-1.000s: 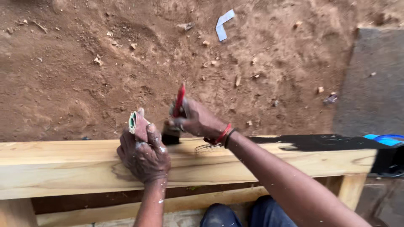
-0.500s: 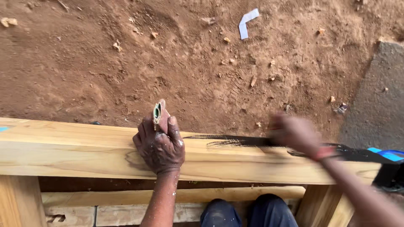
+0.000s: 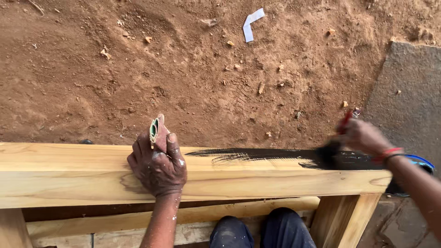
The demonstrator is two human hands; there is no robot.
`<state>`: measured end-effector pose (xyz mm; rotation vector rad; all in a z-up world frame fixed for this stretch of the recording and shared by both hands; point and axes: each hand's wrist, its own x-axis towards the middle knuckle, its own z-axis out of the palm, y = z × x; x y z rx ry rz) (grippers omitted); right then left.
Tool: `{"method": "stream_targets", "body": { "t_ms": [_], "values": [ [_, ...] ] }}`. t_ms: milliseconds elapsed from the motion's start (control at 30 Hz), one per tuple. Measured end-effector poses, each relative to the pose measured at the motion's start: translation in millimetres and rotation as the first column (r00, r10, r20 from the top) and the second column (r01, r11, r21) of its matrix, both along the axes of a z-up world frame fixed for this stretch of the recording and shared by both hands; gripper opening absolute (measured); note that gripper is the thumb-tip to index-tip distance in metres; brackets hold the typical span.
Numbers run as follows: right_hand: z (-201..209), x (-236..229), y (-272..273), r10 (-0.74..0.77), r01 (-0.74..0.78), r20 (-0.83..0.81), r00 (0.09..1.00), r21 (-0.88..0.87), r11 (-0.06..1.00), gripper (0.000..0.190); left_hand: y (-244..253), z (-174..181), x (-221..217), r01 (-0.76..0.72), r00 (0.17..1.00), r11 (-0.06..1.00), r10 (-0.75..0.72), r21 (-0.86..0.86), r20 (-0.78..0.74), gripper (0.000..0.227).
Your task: The person paints a wooden frame with a brush and black paint, dipping the brush into a bucket and applying it to the wood surfaces.
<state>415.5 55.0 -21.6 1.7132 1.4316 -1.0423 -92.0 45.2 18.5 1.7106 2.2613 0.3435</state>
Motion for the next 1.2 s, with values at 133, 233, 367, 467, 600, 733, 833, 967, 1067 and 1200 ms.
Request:
{"method": "stream_targets", "body": {
  "t_ms": [133, 233, 367, 467, 600, 733, 833, 967, 1067, 1200],
  "values": [
    [15.3, -26.0, 8.0, 0.080, -0.087, 0.041, 0.996, 0.206, 0.975, 0.030, -2.8, -3.8, 1.9, 0.004, 0.999, 1.000, -0.003, 0.024, -0.039, 0.045],
    [-2.9, -138.2, -4.6, 0.058, -0.036, -0.266, 0.962, 0.087, 0.996, 0.018, -3.5, -5.6, 1.2, -0.005, 0.999, 1.000, 0.006, 0.030, -0.040, 0.040],
    [-6.0, -132.4, 14.2, -0.693, 0.634, -0.516, 0.503, -0.326, 0.702, 0.026, -7.0, -8.2, 0.0, -0.011, 0.998, 1.000, 0.010, -0.024, -0.063, 0.042],
    [2.0, -62.7, 1.5, -0.596, 0.569, -0.459, 0.659, -0.213, 0.794, 0.028, -10.7, -4.7, -0.6, 0.014, 0.997, 0.999, -0.016, -0.031, -0.071, 0.039],
    [25.1, -26.6, 24.8, -0.204, 0.204, 0.016, 0.979, -0.039, 0.978, 0.033, -0.3, -3.4, -0.7, 0.016, 0.998, 0.999, -0.014, 0.030, -0.063, 0.042],
    [32.4, -148.7, 22.1, 0.024, -0.033, -0.135, 0.991, -0.068, 0.997, 0.026, -4.6, -1.8, 2.8, -0.021, 0.998, 0.999, 0.020, -0.025, -0.053, 0.040],
    [28.1, -236.0, 38.0, -0.261, 0.315, -0.705, 0.660, -0.056, 0.947, 0.022, -4.5, -6.1, 1.1, -0.016, 1.000, 0.998, 0.017, 0.065, -0.014, 0.044],
    [12.0, -202.5, 29.7, -0.566, 0.442, -0.766, 0.305, -0.413, 0.797, 0.026, -10.8, -14.6, -3.4, -0.001, 0.996, 1.000, 0.000, -0.013, -0.086, 0.045],
    [18.3, -80.1, 6.1, -0.575, 0.418, -0.677, 0.459, -0.406, 0.812, 0.051, -7.6, -11.7, 0.3, -0.020, 0.999, 0.999, 0.021, 0.028, -0.030, 0.045],
    [22.2, 33.4, 31.0, -0.227, 0.147, -0.201, 0.953, -0.347, 0.926, 0.033, -3.3, -4.8, 3.9, -0.013, 1.000, 0.999, 0.012, 0.051, 0.027, 0.045]
  ]
}}
